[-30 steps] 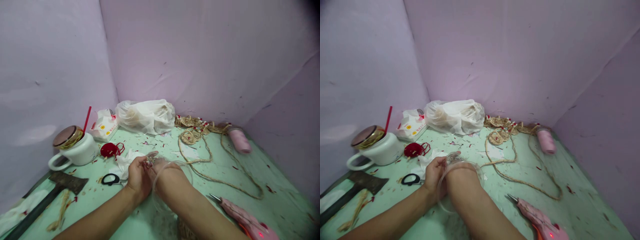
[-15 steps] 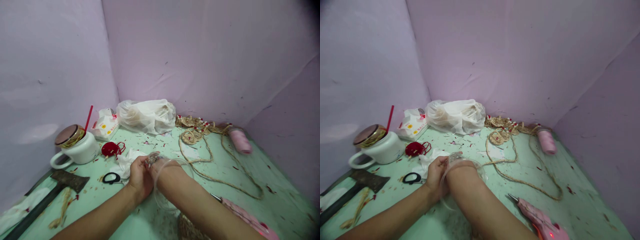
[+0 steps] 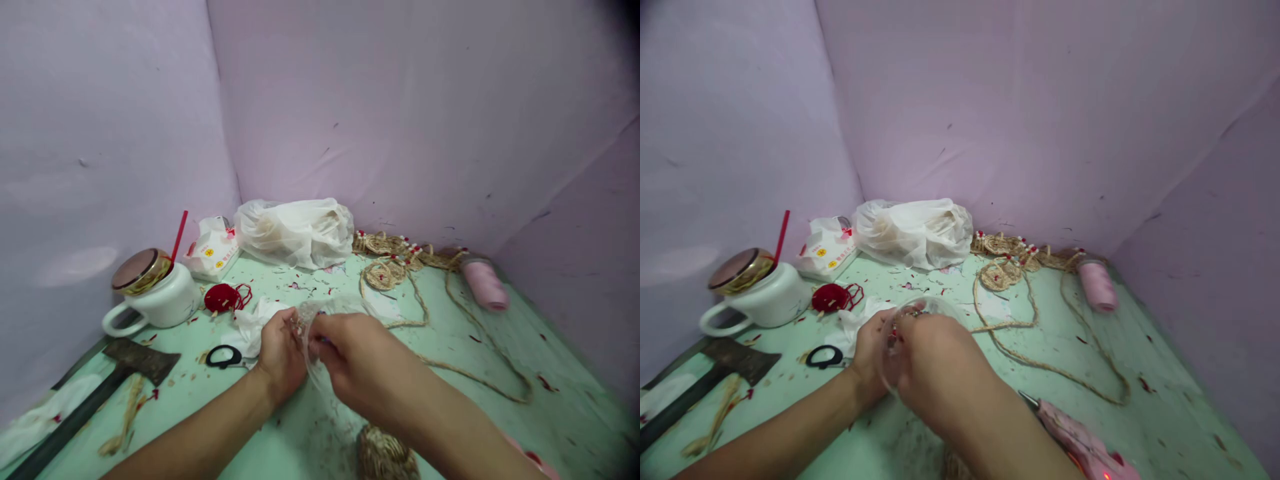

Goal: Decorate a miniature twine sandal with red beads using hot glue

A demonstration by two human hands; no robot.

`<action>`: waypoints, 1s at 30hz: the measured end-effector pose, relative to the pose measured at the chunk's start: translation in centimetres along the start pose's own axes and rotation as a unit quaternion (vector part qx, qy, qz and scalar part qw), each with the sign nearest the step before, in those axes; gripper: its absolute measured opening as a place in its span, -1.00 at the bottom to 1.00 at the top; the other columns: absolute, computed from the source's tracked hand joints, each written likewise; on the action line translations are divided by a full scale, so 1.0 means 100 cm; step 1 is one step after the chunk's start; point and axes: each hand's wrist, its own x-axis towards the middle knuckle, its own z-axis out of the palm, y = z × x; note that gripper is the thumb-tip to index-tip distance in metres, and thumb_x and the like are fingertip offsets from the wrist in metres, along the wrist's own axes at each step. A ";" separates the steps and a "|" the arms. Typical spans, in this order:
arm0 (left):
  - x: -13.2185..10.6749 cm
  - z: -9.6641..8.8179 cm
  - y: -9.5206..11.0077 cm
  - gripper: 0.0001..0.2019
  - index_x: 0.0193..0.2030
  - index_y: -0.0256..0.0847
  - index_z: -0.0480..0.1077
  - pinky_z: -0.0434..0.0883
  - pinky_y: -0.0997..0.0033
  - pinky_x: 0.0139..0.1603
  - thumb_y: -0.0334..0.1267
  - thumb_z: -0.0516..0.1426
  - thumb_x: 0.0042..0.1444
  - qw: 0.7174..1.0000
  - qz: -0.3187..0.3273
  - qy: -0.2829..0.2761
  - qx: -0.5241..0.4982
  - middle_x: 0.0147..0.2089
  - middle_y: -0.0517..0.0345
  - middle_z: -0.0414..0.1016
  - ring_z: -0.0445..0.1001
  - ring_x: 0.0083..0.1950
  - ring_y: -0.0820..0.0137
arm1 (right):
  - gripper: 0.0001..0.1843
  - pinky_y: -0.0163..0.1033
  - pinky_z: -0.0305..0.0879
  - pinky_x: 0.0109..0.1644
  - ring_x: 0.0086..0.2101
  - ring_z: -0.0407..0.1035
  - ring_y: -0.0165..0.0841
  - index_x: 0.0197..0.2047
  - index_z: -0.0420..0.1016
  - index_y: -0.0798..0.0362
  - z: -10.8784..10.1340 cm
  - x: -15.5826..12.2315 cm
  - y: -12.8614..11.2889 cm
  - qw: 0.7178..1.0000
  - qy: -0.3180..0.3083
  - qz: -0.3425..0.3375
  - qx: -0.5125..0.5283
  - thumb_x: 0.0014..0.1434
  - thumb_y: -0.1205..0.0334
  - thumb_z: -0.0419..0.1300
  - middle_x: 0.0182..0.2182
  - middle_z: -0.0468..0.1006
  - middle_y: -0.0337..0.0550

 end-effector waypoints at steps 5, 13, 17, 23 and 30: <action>0.009 -0.007 0.000 -0.75 -0.40 -0.27 0.44 0.40 0.34 -0.34 -0.24 -0.03 0.08 0.998 0.030 -0.044 -0.014 -0.47 0.08 0.52 0.48 -0.44 0.32 | -0.79 -0.31 0.05 -0.52 -0.60 0.28 -0.40 -0.47 0.38 0.04 -0.019 -0.004 0.004 0.990 0.126 -0.002 -0.061 0.13 0.23 -0.01 -0.60 0.46 -0.21; 0.011 -0.001 0.004 -0.78 -0.39 -0.35 0.40 0.40 0.36 -0.44 -0.27 -0.01 0.10 0.998 0.039 -0.040 0.024 -0.48 0.04 0.48 0.45 -0.47 0.36 | -0.73 -0.30 0.03 -0.50 -0.52 0.37 -0.37 -0.41 0.45 0.07 -0.009 0.019 0.014 0.934 0.297 -0.115 -0.160 0.19 0.24 -0.04 -0.52 0.54 -0.14; 0.018 0.009 0.020 -0.84 -0.43 -0.32 0.39 0.34 0.50 -0.45 -0.45 -0.01 0.04 0.986 0.139 -0.028 0.090 -0.55 0.16 0.41 0.35 -0.55 0.50 | -0.76 -0.33 0.06 -0.45 -0.46 0.39 -0.39 -0.34 0.45 0.05 -0.014 0.051 0.020 0.932 0.312 -0.126 -0.134 0.18 0.21 -0.01 -0.45 0.57 -0.18; 0.047 0.006 0.051 -0.87 -0.40 -0.33 0.44 0.32 0.44 -0.38 -0.48 0.07 -0.07 0.966 0.189 0.015 0.175 -0.44 0.08 0.49 0.41 -0.44 0.40 | -0.73 -0.31 0.06 -0.41 -0.42 0.41 -0.33 -0.26 0.45 0.09 0.007 0.098 0.043 0.951 0.263 -0.128 -0.097 0.19 0.18 -0.03 -0.40 0.57 -0.11; 0.052 -0.013 0.074 -0.73 -0.36 -0.17 0.46 0.14 0.54 0.06 -0.56 0.19 -0.23 0.911 0.334 0.113 0.214 -0.17 0.17 0.50 0.22 0.15 0.33 | -0.80 -0.34 0.09 -0.38 -0.48 0.34 -0.40 -0.31 0.44 0.06 0.024 0.124 0.041 0.961 0.250 -0.115 0.016 0.14 0.19 0.02 -0.52 0.50 -0.20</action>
